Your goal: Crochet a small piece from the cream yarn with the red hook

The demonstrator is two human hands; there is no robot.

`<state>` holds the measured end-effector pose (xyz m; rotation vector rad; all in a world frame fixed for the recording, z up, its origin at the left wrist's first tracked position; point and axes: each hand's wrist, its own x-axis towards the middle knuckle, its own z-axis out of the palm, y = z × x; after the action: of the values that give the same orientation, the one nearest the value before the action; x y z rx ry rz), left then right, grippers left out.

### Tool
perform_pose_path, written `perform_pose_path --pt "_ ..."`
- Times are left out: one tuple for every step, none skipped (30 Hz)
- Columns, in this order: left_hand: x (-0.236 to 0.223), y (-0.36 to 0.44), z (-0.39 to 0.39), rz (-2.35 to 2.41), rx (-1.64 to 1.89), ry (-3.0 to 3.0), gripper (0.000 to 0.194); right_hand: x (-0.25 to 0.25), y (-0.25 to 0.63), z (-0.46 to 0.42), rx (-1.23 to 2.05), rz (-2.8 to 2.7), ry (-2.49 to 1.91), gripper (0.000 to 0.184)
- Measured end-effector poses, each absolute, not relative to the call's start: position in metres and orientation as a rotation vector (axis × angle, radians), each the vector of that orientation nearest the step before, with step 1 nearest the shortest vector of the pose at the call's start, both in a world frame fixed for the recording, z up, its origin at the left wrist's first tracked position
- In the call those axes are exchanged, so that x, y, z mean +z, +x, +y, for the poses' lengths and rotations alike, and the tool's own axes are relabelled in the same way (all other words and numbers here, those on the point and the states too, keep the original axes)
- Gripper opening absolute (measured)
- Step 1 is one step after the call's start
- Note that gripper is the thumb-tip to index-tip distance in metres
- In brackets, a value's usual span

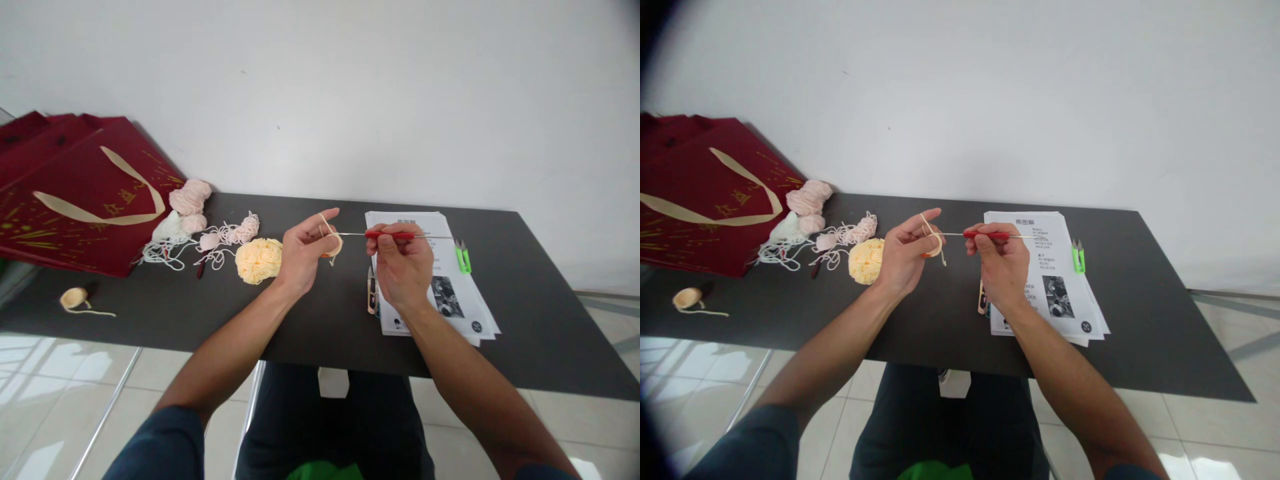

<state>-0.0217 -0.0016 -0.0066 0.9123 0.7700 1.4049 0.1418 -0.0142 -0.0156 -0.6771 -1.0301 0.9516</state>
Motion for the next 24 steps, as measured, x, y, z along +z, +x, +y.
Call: perform_pose_path --pt "-0.0066 -0.0220 -0.0016 0.766 1.405 0.918 0.046 -0.0158 0.1420 -0.0144 0.940 -1.035 -0.678 0.016" --pt "-0.0066 -0.0223 -0.0016 0.764 1.408 0.922 0.046 -0.0162 0.1422 -0.0148 0.921 -1.047 -0.686 0.016" --pt "-0.0065 -0.0227 -0.0017 0.762 1.414 0.925 0.045 -0.0167 0.1424 -0.0153 0.898 -1.064 -0.698 0.016" --pt "-0.0065 -0.0230 -0.0018 0.760 1.422 0.928 0.045 -0.0172 0.1426 -0.0159 0.876 -1.082 -0.710 0.015" --pt "-0.0065 -0.0234 -0.0018 0.757 1.430 0.929 0.044 -0.0176 0.1429 -0.0164 0.858 -1.098 -0.717 0.015" --pt "-0.0066 -0.0238 -0.0018 0.752 1.436 0.930 0.043 -0.0179 0.1432 -0.0169 0.847 -1.111 -0.717 0.014" --pt "-0.0066 -0.0241 -0.0017 0.746 1.439 0.931 0.042 -0.0180 0.1436 -0.0174 0.841 -1.120 -0.710 0.014" --pt "-0.0066 -0.0245 -0.0015 0.740 1.438 0.933 0.041 -0.0180 0.1440 -0.0177 0.842 -1.124 -0.699 0.014" --pt "-0.0065 -0.0249 -0.0012 0.736 1.432 0.936 0.040 -0.0177 0.1443 -0.0179 0.847 -1.128 -0.687 0.014" --pt "-0.0063 -0.0252 -0.0009 0.732 1.426 0.940 0.040 -0.0174 0.1447 -0.0180 0.853 -1.132 -0.680 0.014" --pt "-0.0060 -0.0256 -0.0006 0.728 1.417 0.943 0.039 -0.0169 0.1449 -0.0181 0.858 -1.138 -0.678 0.015" --pt "-0.0056 -0.0260 -0.0002 0.726 1.406 0.946 0.038 -0.0164 0.1452 -0.0181 0.863 -1.144 -0.681 0.015" --pt "-0.0051 -0.0264 0.0001 0.723 1.395 0.949 0.037 -0.0158 0.1453 -0.0182 0.867 -1.152 -0.688 0.016" --pt "-0.0045 -0.0268 0.0004 0.718 1.385 0.948 0.036 -0.0153 0.1454 -0.0183 0.870 -1.158 -0.695 0.016" --pt "-0.0038 -0.0273 0.0006 0.714 1.374 0.945 0.035 -0.0147 0.1454 -0.0184 0.874 -1.163 -0.700 0.017" --pt "-0.0032 -0.0278 0.0007 0.711 1.359 0.936 0.034 -0.0140 0.1453 -0.0186 0.879 -1.165 -0.701 0.018" --pt "-0.0025 -0.0284 0.0009 0.707 1.340 0.924 0.033 -0.0134 0.1451 -0.0187 0.885 -1.165 -0.701 0.018" --pt "-0.0019 -0.0289 0.0011 0.702 1.321 0.908 0.033 -0.0126 0.1449 -0.0189 0.894 -1.165 -0.698 0.018" --pt "-0.0014 -0.0293 0.0013 0.694 1.301 0.891 0.032 -0.0119 0.1446 -0.0191 0.905 -1.160 -0.690 0.018" --pt "-0.0008 -0.0297 0.0016 0.682 1.280 0.874 0.032 -0.0112 0.1442 -0.0193 0.920 -1.151 -0.680 0.018" --pt "-0.0003 -0.0300 0.0019 0.668 1.263 0.859 0.031 -0.0105 0.1438 -0.0195 0.937 -1.141 -0.669 0.018" --pt "0.0002 -0.0302 0.0024 0.655 1.252 0.846 0.031 -0.0099 0.1434 -0.0196 0.951 -1.129 -0.662 0.019" --pt "0.0008 -0.0304 0.0029 0.646 1.242 0.834 0.031 -0.0094 0.1429 -0.0199 0.961 -1.119 -0.660 0.020" --pt "0.0013 -0.0307 0.0034 0.642 1.234 0.821 0.030 -0.0089 0.1425 -0.0201 0.964 -1.110 -0.666 0.021"
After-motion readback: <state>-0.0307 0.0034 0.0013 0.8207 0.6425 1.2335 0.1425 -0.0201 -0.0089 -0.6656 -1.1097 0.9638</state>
